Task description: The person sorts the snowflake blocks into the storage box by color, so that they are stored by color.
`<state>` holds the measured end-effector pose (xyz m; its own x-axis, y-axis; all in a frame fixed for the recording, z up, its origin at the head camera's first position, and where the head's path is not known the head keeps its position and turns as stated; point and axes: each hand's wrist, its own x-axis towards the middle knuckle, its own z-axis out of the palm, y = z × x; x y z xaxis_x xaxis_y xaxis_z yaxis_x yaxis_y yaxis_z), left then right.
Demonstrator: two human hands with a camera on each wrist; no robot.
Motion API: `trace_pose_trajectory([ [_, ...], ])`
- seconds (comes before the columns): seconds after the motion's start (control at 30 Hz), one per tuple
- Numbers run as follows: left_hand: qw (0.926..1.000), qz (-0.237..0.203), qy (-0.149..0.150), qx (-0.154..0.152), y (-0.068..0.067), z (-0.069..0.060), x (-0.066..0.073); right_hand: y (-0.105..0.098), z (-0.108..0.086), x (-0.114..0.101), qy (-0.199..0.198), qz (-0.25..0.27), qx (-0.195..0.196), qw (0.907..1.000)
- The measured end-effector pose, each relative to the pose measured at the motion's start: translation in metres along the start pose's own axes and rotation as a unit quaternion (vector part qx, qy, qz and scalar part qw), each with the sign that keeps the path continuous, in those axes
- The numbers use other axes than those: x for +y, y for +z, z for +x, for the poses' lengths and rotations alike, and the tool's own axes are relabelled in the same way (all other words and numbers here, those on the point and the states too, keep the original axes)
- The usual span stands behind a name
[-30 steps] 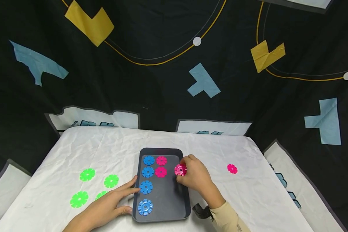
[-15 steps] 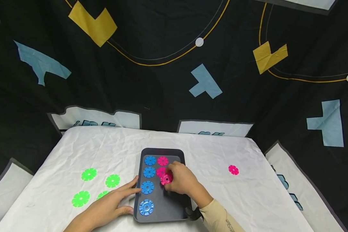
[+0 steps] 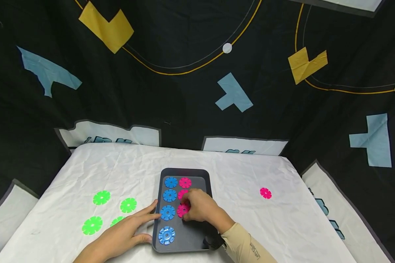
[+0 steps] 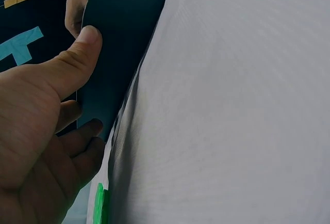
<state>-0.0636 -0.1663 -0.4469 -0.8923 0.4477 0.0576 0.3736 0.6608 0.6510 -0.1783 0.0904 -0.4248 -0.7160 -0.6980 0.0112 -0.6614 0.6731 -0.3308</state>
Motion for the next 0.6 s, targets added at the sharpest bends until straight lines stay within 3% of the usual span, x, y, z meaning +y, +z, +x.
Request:
trace_pose_trajectory([
  [0.2, 1.0000, 0.003, 0.000, 0.001, 0.000, 0.000, 0.000, -0.001, 0.000, 0.000, -0.002, -0.010, 0.006, 0.9999],
  [0.6, 1.0000, 0.002, -0.005, 0.004, -0.001, -0.001, 0.000, -0.014, -0.012, 0.010, -0.002, 0.029, 0.035, 0.9990],
])
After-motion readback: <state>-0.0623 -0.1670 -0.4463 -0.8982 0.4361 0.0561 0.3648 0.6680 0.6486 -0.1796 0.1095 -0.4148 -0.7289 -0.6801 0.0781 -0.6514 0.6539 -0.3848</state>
